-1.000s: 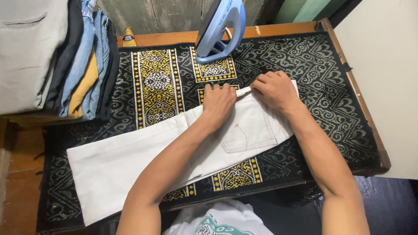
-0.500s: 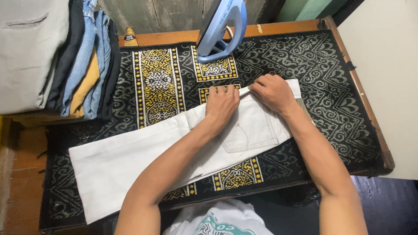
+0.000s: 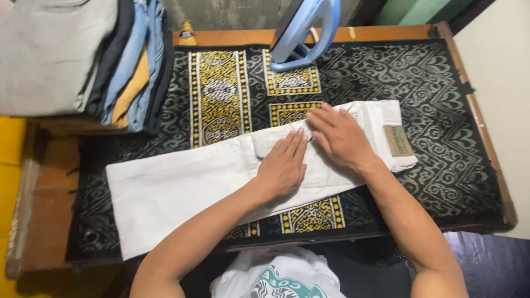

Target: The person irons a pair of white pants on a patterned ironing board, then folds them neatly. They use a blue electric iron to smooth the fabric and fold the pants into a compact rectangle.

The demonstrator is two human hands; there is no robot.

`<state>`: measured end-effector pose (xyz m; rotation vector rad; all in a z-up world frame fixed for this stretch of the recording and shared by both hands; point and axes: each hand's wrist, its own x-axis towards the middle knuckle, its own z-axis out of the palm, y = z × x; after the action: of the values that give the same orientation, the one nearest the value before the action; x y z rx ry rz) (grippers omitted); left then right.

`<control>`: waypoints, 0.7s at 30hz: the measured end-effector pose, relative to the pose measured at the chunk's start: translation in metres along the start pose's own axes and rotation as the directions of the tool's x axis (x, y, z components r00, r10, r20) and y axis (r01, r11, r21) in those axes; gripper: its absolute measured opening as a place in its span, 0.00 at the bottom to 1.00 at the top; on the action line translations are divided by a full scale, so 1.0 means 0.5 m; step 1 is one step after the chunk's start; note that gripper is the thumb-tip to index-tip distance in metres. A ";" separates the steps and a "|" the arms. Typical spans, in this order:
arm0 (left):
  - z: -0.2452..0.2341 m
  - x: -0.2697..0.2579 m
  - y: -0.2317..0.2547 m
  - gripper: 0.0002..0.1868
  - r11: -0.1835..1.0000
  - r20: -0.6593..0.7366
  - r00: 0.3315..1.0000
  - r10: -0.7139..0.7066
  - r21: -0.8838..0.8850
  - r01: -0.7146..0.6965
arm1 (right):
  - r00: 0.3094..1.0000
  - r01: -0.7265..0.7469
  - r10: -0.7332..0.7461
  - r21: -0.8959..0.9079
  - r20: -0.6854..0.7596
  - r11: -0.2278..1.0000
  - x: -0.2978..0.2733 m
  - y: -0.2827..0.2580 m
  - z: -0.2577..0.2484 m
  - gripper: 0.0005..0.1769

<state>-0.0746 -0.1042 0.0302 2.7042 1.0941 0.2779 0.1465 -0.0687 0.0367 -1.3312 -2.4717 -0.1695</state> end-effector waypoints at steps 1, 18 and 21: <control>-0.004 -0.009 -0.011 0.36 1.000 0.000 1.000 -0.012 0.004 0.012 | 1.000 0.010 -0.010 0.007 -0.001 1.000 -0.004 -0.010 0.006 0.27; -0.062 -0.127 -0.094 0.39 0.994 0.113 0.991 -0.075 0.088 0.065 | 0.837 -0.324 0.387 -0.218 0.387 0.921 -0.018 -0.080 -0.021 0.33; -0.060 -0.133 -0.092 0.36 0.991 0.083 0.995 -0.054 0.130 0.043 | 0.790 -0.425 0.493 -0.253 0.366 0.869 -0.044 -0.047 -0.023 0.32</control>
<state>-0.1596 -0.1151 0.0405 2.7665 1.1889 0.0844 0.1407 -0.1022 0.0411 -2.2025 -2.3883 0.0507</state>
